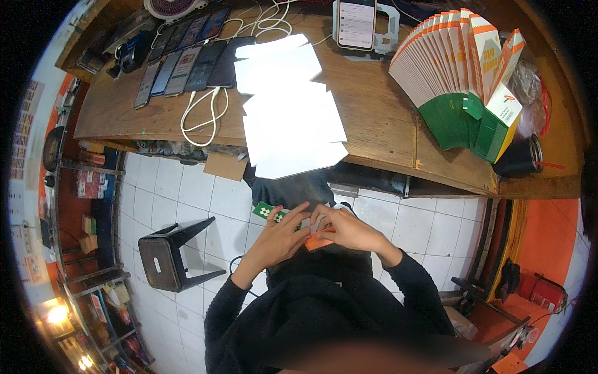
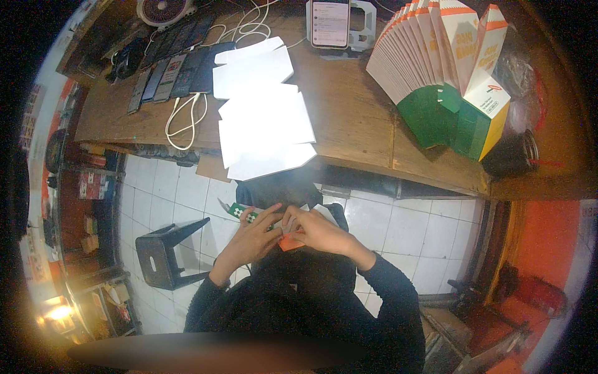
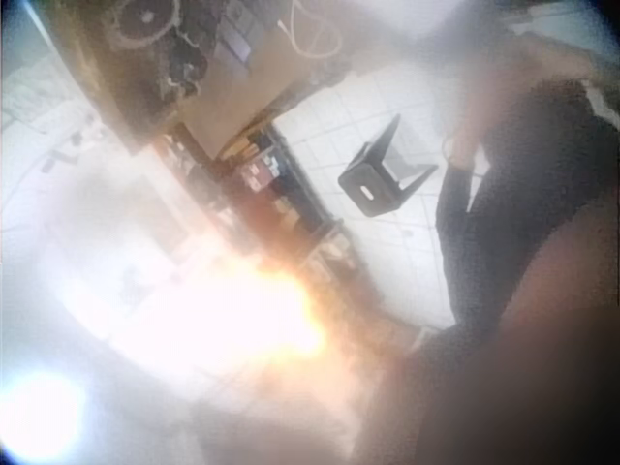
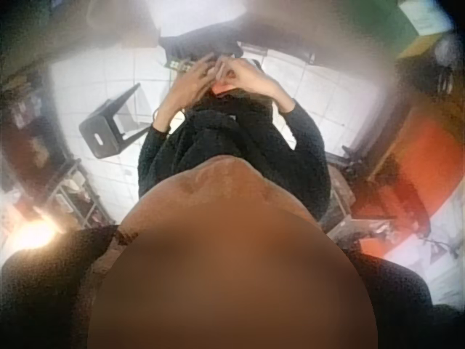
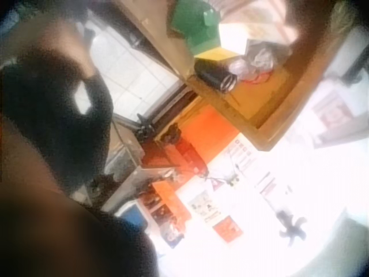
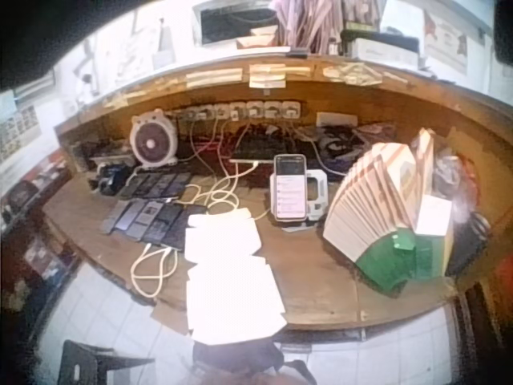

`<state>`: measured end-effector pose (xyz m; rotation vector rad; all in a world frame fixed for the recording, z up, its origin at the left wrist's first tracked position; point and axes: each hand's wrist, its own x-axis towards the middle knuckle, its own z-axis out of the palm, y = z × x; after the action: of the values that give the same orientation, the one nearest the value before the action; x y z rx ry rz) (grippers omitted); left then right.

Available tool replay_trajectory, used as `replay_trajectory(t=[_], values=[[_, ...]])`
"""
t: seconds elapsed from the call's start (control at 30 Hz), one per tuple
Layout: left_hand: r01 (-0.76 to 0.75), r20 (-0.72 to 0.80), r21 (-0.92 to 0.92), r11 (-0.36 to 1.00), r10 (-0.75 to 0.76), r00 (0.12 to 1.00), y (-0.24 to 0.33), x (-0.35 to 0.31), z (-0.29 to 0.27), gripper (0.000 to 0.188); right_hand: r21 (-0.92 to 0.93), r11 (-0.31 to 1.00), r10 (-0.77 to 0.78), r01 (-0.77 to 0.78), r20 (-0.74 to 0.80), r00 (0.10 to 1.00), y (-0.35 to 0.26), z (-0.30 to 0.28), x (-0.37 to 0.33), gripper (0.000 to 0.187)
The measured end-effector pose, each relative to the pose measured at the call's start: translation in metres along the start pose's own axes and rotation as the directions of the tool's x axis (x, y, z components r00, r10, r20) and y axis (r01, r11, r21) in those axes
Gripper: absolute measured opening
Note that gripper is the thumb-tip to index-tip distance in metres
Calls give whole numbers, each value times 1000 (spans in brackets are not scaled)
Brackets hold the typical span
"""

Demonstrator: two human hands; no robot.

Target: The person sits on the floor and folds flat paper sheets into small rectangular boxes. They repeatedly pick up a sheet, fold the sides, tuck flaps, and place the finished box into a stack on the table. The person occasionally touches a smartphone on the table.

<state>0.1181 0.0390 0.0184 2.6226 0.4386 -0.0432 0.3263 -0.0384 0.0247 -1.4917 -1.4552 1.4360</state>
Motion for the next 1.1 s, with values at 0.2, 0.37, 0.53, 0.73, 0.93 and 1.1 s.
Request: replay_trajectory(t=[0.2,0.37,0.53,0.73,0.93,1.1], values=[[135,-215,-233,963,-186,959,-19,-28,-17,6,-155,962,-258,224,-258,931,-8,-19,-16,24],[236,-160,-339,911,-303,940,-18,-43,-22,11,226,967,-82,121,-172,982,1,-9,-12,19],[242,-262,-392,888,-360,895,5,-36,-10,13,7,973,-213,229,-342,915,1,23,-1,15],[250,-274,-640,727,-519,810,25,-38,-4,16,-248,922,-376,298,-391,840,3,46,16,13],[182,18,-961,208,-611,791,16,-47,2,17,-100,925,-373,366,-57,926,-15,49,29,13],[252,-17,-883,395,-565,825,3,-58,-4,13,-589,675,-734,445,-474,485,-49,-65,54,15]])
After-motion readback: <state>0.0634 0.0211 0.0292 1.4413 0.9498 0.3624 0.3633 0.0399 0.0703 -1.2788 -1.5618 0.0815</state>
